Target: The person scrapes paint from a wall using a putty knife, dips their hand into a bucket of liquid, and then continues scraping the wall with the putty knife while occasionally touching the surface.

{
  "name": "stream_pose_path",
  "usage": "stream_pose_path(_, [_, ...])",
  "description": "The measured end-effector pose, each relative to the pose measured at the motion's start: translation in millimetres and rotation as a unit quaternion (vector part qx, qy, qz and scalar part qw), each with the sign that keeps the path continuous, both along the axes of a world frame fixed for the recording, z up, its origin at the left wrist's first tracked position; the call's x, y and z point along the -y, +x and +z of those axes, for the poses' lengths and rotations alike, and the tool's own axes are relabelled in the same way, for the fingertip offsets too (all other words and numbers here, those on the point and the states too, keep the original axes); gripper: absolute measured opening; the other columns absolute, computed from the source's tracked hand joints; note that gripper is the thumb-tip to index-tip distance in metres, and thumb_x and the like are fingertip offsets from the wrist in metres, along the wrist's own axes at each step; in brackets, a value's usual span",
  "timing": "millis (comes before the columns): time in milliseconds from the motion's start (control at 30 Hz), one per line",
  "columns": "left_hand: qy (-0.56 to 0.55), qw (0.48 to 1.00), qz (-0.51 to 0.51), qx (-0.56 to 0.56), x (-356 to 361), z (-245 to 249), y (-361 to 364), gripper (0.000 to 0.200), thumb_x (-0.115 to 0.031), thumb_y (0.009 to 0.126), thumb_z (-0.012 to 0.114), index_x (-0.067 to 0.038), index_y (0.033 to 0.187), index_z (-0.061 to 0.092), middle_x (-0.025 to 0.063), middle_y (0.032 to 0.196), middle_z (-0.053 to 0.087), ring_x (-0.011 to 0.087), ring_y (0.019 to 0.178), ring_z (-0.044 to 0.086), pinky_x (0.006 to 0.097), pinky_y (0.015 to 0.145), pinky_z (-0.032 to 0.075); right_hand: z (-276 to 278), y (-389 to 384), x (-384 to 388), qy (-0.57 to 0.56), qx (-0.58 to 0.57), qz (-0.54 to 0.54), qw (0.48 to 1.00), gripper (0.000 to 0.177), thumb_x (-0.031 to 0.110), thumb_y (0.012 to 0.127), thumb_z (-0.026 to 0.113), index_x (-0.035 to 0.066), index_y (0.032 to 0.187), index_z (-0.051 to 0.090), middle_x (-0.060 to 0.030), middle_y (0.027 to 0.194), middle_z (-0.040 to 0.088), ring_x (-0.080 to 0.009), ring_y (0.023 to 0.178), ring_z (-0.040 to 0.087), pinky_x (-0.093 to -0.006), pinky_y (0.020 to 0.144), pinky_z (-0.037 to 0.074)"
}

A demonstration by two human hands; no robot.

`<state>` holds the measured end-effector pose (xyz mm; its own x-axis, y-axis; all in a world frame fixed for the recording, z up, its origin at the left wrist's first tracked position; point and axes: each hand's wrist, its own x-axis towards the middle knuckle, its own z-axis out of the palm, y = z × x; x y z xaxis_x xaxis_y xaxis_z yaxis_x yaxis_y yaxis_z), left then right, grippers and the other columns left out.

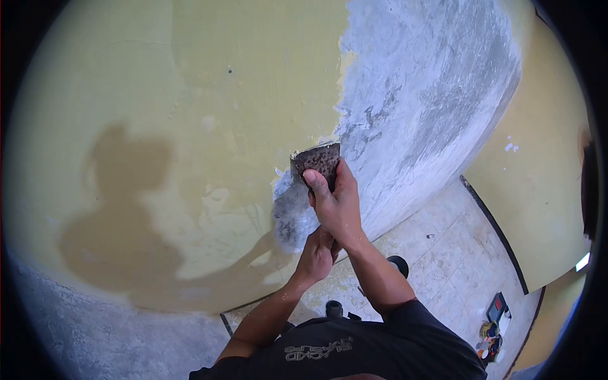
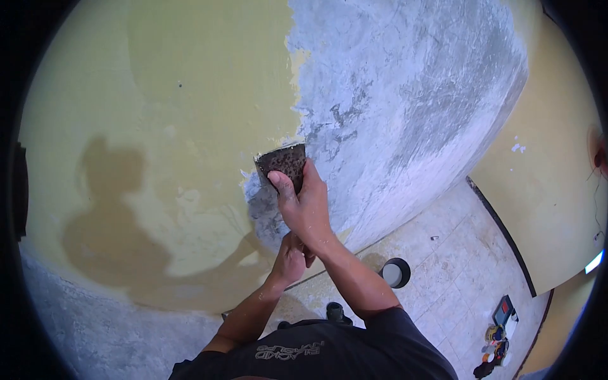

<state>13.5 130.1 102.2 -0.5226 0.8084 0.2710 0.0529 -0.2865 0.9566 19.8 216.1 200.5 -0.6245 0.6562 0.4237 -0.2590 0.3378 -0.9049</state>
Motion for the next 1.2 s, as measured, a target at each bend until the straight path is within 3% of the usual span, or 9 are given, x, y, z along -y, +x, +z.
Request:
stream_pose_path(200, [-0.034, 0.995, 0.004, 0.093, 16, -11, 19, 0.054, -0.052, 0.103, 0.022, -0.007, 0.083, 0.044, -0.0024, 0.059, 0.039, 0.0076, 0.050, 0.037, 0.0272, 0.046, 0.030, -29, 5, 7, -0.051, 0.030, 0.017, 0.998, 0.035, 0.031, 0.091, 0.067, -0.001, 0.096, 0.054, -0.0059, 0.062, 0.057, -0.0108, 0.055, 0.053, -0.0276, 0.052, 0.044])
stream_pose_path(267, [-0.021, 0.999, 0.037, 0.008, 19, 8, 8, 0.054, -0.051, 0.104, 0.021, -0.007, 0.083, 0.044, -0.0025, 0.059, 0.039, 0.0074, 0.050, 0.036, 0.0266, 0.046, 0.030, -5, -2, 14, -0.025, 0.021, 0.018, 0.999, 0.034, 0.031, 0.091, 0.067, -0.001, 0.095, 0.053, -0.0048, 0.063, 0.058, -0.0102, 0.054, 0.053, -0.0275, 0.051, 0.043])
stream_pose_path(567, [-0.054, 0.997, -0.002, 0.056, 27, -21, 12, 0.058, -0.054, 0.103, 0.020, -0.006, 0.078, 0.042, -0.0004, 0.060, 0.040, 0.0102, 0.053, 0.038, 0.0281, 0.050, 0.033, -29, 1, 17, -0.084, -0.002, 0.043, 0.996, 0.027, 0.024, 0.092, 0.066, 0.000, 0.097, 0.054, -0.0039, 0.064, 0.058, -0.0101, 0.054, 0.055, -0.0267, 0.050, 0.043])
stream_pose_path(667, [-0.031, 0.999, 0.028, 0.021, 29, 11, 0, 0.058, -0.055, 0.103, 0.021, -0.006, 0.078, 0.041, -0.0009, 0.059, 0.039, 0.0095, 0.053, 0.037, 0.0284, 0.049, 0.033, 10, -7, 23, -0.057, -0.005, 0.064, 0.996, 0.025, 0.023, 0.094, 0.064, 0.004, 0.097, 0.049, 0.0025, 0.063, 0.051, -0.0049, 0.047, 0.046, -0.0210, 0.042, 0.035])
stream_pose_path(800, [-0.060, 0.998, 0.016, 0.013, 31, -14, 3, 0.058, -0.057, 0.102, 0.023, -0.007, 0.079, 0.041, -0.0013, 0.060, 0.040, 0.0078, 0.052, 0.036, 0.0268, 0.047, 0.032, -11, 0, 25, -0.064, -0.006, 0.033, 0.997, 0.028, 0.025, 0.092, 0.066, 0.000, 0.097, 0.054, -0.0022, 0.063, 0.056, -0.0090, 0.053, 0.053, -0.0258, 0.050, 0.042])
stream_pose_path(867, [-0.056, 0.990, -0.005, 0.128, 31, -12, 18, 0.057, -0.056, 0.102, 0.023, -0.007, 0.080, 0.042, -0.0016, 0.060, 0.040, 0.0080, 0.052, 0.036, 0.0275, 0.047, 0.031, -36, 2, 19, -0.085, 0.008, 0.042, 0.995, 0.029, 0.026, 0.092, 0.067, 0.000, 0.096, 0.054, -0.0027, 0.066, 0.057, -0.0086, 0.053, 0.052, -0.0252, 0.050, 0.043])
stream_pose_path(1000, [-0.038, 0.996, 0.015, 0.075, 22, -5, 6, 0.056, -0.056, 0.102, 0.023, -0.008, 0.081, 0.042, -0.0023, 0.061, 0.039, 0.0076, 0.051, 0.035, 0.0266, 0.046, 0.031, 2, 0, 20, -0.093, 0.009, 0.061, 0.994, 0.029, 0.025, 0.092, 0.067, 0.000, 0.096, 0.054, -0.0012, 0.066, 0.056, -0.0080, 0.053, 0.051, -0.0242, 0.050, 0.042])
stream_pose_path(1133, [-0.019, 0.997, 0.011, 0.074, 25, -2, 13, 0.059, -0.060, 0.100, 0.024, -0.007, 0.081, 0.044, -0.0016, 0.059, 0.040, 0.0077, 0.045, 0.037, 0.0243, 0.040, 0.032, -10, 7, 22, -0.108, 0.014, 0.056, 0.992, 0.025, 0.022, 0.092, 0.066, 0.000, 0.096, 0.054, -0.0001, 0.065, 0.055, -0.0075, 0.053, 0.050, -0.0243, 0.049, 0.041])
stream_pose_path(1200, [-0.092, 0.983, -0.013, 0.160, 29, -7, 22, 0.057, -0.058, 0.101, 0.023, -0.008, 0.081, 0.040, -0.0032, 0.060, 0.037, 0.0065, 0.050, 0.035, 0.0248, 0.045, 0.031, -26, 6, 17, -0.135, 0.015, 0.055, 0.989, 0.024, 0.022, 0.092, 0.065, 0.001, 0.095, 0.054, -0.0001, 0.064, 0.054, -0.0076, 0.053, 0.050, -0.0245, 0.049, 0.041])
